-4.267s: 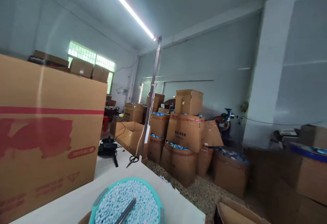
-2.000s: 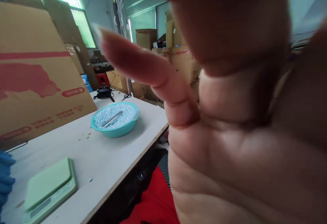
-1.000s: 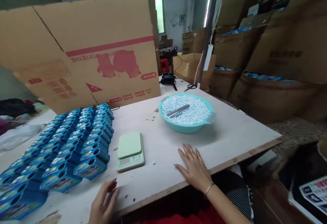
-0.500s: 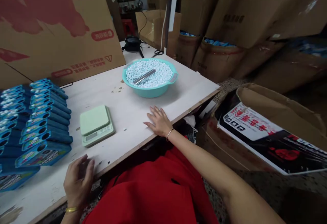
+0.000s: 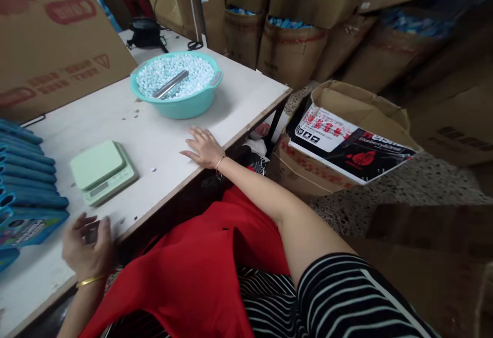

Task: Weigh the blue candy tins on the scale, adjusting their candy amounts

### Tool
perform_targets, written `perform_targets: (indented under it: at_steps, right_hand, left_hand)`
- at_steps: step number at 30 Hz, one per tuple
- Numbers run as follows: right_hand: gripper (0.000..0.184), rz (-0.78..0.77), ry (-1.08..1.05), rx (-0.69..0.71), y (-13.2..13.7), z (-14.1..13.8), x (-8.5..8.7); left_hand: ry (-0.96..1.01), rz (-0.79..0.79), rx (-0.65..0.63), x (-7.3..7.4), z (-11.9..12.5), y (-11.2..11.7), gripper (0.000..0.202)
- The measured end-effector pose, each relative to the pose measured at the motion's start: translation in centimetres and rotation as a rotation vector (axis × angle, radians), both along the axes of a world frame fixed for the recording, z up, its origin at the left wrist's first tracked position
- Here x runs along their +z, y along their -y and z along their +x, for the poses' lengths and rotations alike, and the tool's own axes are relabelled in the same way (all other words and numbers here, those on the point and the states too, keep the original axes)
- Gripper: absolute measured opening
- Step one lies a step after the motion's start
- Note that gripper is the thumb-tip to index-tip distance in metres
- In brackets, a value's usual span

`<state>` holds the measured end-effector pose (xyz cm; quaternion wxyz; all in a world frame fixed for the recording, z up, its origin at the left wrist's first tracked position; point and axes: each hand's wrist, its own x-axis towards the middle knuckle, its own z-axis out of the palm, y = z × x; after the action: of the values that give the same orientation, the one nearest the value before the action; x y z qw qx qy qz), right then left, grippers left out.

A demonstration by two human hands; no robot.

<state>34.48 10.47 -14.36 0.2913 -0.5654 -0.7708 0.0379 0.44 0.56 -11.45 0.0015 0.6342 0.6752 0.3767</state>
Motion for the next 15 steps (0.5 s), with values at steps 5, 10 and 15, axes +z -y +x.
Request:
perform_targets:
  at_steps: [5, 10, 15]
  right_hand:
    - [0.052, 0.037, -0.021, 0.033, 0.1, 0.1, -0.3]
    - [0.047, 0.068, -0.003, 0.023, 0.3, -0.2, -0.4]
    - [0.043, 0.118, -0.035, 0.023, 0.8, -0.7, -0.4]
  left_hand:
    - [0.022, 0.066, 0.03, -0.3, -0.3, 0.3, 0.055]
    - [0.03, 0.081, 0.05, -0.8, -0.9, 0.4, 0.05]
    - [-0.008, 0.073, 0.032, -0.7, -1.1, 0.9, 0.044]
